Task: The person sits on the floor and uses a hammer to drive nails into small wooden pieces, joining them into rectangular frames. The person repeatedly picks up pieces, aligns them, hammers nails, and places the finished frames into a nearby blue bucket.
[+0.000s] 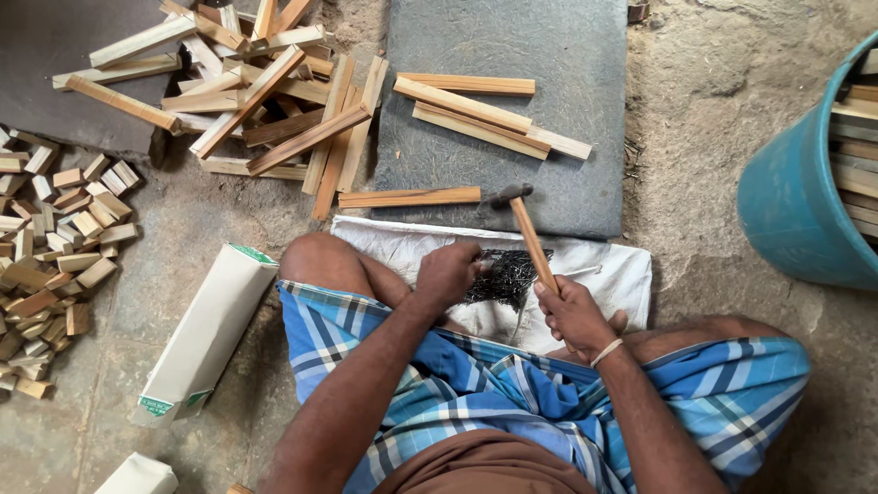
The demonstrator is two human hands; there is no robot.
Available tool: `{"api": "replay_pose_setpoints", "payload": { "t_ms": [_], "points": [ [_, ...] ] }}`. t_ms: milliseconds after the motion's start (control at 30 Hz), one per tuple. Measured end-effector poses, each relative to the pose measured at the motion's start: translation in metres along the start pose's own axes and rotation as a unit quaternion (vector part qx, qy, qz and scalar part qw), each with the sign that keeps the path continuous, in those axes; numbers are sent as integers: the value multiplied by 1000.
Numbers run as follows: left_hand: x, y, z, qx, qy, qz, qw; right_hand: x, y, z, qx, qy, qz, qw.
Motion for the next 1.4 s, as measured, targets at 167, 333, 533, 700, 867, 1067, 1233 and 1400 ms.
{"api": "replay_pose_setpoints", "payload": {
  "t_ms": [167,333,533,700,867,1067,1233,1400],
  "points": [
    [5,2,16,90,-52,46,994,13,-3,-5,-16,26,-44,999],
    [12,15,11,28,-97,-39,994,8,-3,-7,-26,20,-53,998],
    [63,47,23,-84,-168,-233,954,-7,5,-4,38,-12,-26,999],
    [56,66,13,-249,210,-114,939,-8,5,-5,56,-55,-34,996],
    [41,83,26,-166,42,-98,980,-1,5,-15,-5,51,-32,998],
    [23,89,30,-130,-73,-169,974,0,5,-11,-11,17,-36,999],
    [15,93,50,-99,-88,-155,979,7,-20,31,169,-283,-203,922],
    [10,89,53,-134,-103,-155,973,-3,-37,62,228,-411,-268,841]
  ]
}}
Point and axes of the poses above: each hand's wrist, its own y-axis towards the middle knuckle, its own x-axis out of the back of the hand, z = x × y, the point moved 7 cm from there along y, towards the middle knuckle, and after that the axes turned 10 degrees about -y, right-handed, at the moved point
